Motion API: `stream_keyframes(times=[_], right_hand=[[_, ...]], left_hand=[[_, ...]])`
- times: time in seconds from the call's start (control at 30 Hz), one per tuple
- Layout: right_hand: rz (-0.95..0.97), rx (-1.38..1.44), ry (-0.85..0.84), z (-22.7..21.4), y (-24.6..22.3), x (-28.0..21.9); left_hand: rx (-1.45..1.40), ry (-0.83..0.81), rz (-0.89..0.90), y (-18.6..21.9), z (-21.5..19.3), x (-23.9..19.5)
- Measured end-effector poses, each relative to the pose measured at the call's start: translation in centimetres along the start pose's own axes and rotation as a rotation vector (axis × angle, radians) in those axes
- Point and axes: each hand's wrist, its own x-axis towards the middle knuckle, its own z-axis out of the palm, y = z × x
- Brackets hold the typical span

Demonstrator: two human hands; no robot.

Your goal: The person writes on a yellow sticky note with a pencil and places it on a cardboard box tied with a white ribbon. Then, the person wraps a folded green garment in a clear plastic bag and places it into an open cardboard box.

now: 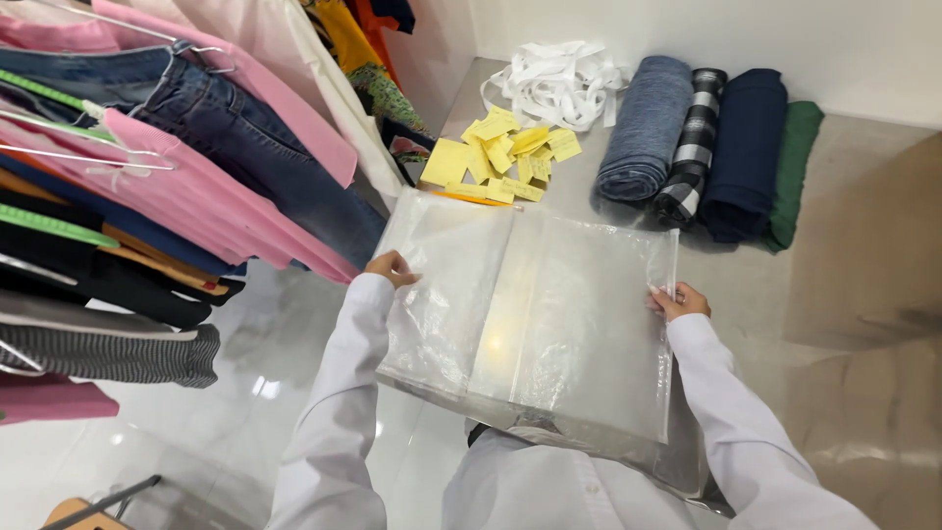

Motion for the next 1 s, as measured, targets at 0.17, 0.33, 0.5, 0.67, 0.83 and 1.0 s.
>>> stream_keyframes(times=[0.17, 0.33, 0.5, 0.67, 0.83, 1.0], right_hand=[[-0.027, -0.152, -0.027, -0.4, 3.7, 3.6], [-0.05, -0.065, 0.019, -0.4, 4.9, 3.7], [0.028, 0.145, -0.076, -2.0, 8.0, 4.9], [-0.031, 0.137, -0.125, -3.1, 8.6, 4.7], [-0.038, 0.118, -0.174, -4.3, 6.5, 3.5], [-0.04, -0.072, -0.117, -5.4, 3.1, 4.7]], left_hand=[[0.3, 0.271, 0.092, 7.1, 3.4, -0.5], [-0.312, -0.029, 0.414, 21.1, 17.8, -0.2], [-0.428, -0.244, 0.347, 34.3, 28.4, -4.5], [-0.552, -0.061, 0.328, 39.8, 29.7, -3.2], [-0.684, -0.092, 0.601, 41.9, 30.0, 2.4], [-0.329, -0.203, 0.408, 43.0, 30.8, 3.7]])
